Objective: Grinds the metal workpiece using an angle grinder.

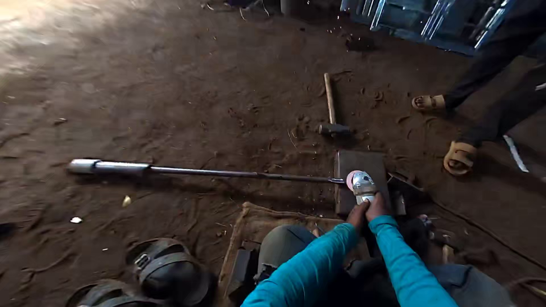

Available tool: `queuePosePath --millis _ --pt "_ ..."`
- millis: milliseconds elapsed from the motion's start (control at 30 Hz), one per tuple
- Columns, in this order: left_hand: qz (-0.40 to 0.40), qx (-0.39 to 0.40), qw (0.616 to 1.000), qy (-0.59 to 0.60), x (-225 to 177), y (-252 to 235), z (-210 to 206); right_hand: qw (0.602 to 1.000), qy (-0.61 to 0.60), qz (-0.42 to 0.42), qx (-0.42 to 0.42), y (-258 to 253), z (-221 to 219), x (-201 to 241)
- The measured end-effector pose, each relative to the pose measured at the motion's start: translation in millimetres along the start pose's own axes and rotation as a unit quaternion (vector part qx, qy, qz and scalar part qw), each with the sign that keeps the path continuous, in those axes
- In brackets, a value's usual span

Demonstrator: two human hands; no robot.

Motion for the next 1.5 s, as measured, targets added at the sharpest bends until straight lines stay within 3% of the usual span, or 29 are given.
queuePosePath --millis 100,167,267,333,467,633,800,900,1133,1300,1500 --pt "0.005 -0.005 1.0 0.01 4 -4 0 0.998 0.039 -0.03 0.036 28 18 23" --pt "-0.001 -0.018 1.0 0.019 6 -6 1 0.998 0.017 0.007 -0.065 30 14 22" --pt "-0.011 -0.021 0.999 0.028 28 -37 10 0.994 0.033 -0.05 0.096 54 42 58" --pt "-0.006 -0.017 0.999 0.05 28 -34 10 0.993 0.018 -0.059 0.096 61 48 69" --pt "-0.027 -0.018 0.999 0.037 20 -31 12 0.997 0.022 -0.043 0.057 59 50 73" --pt "0.024 -0.042 0.992 0.118 7 0 12 0.995 0.055 -0.048 0.062 61 46 82" --pt "-0.005 -0.024 0.992 0.127 16 -19 11 0.996 0.044 -0.049 0.061 64 49 82" --pt "0.043 -0.034 0.985 0.161 3 1 3 0.994 0.047 -0.057 0.077 62 52 83" --pt "-0.002 -0.033 0.997 0.076 21 -28 10 0.996 0.026 -0.059 0.066 67 54 80" --pt "0.023 -0.053 0.988 0.147 7 -2 11 0.992 0.066 -0.056 0.091 67 51 87" --pt "0.034 -0.037 0.989 0.138 0 2 0 0.99 0.093 -0.069 0.083 67 60 82"
Point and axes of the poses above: each hand's wrist, its own y-axis away from the middle knuckle, its own z-axis out of the back of the hand, x = y × z, the point moved 6 cm from there along -y, towards the middle knuckle, and after that the axes turned 6 degrees about x, right-handed, at the moved point
